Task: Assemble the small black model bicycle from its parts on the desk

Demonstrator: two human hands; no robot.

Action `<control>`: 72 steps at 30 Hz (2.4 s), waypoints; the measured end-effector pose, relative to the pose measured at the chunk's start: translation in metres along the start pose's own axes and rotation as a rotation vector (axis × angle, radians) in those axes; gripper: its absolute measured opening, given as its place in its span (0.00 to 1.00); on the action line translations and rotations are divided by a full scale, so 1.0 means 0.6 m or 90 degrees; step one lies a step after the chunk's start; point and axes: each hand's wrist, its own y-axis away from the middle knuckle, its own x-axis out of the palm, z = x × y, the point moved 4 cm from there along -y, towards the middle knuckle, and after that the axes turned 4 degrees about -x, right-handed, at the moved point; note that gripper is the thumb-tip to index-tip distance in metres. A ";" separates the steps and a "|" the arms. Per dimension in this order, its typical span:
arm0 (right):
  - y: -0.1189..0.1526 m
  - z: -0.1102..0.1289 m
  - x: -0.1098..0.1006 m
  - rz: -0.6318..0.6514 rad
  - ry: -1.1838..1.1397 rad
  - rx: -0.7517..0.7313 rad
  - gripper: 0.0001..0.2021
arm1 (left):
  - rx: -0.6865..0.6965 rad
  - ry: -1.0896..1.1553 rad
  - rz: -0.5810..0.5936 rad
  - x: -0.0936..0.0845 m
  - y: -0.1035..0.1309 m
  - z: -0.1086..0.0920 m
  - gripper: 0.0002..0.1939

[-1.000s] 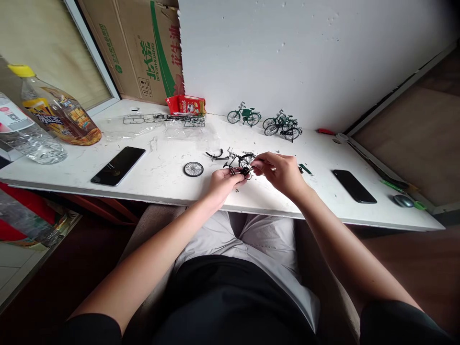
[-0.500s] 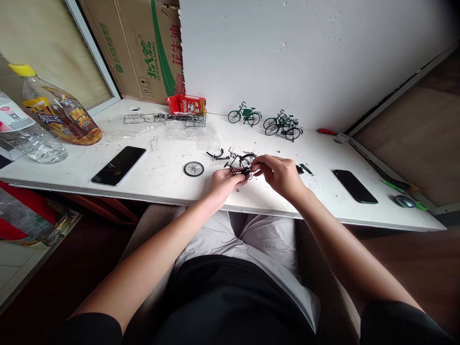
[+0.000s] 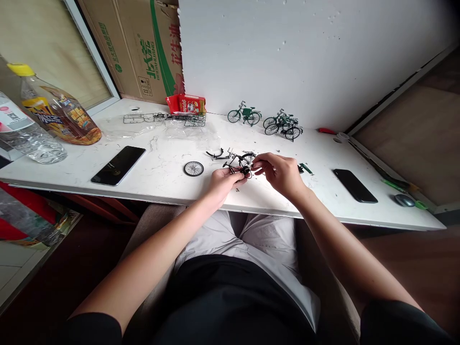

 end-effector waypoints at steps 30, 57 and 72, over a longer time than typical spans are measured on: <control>0.105 -0.057 0.015 -0.128 0.183 0.147 0.09 | 0.007 0.068 0.025 -0.008 0.000 -0.013 0.06; 0.067 -0.091 -0.014 -0.039 0.134 0.172 0.09 | -0.006 -0.029 -0.008 0.057 -0.098 -0.036 0.06; 0.040 -0.035 0.037 0.014 0.013 0.265 0.06 | -0.002 0.022 -0.050 0.061 -0.059 0.016 0.06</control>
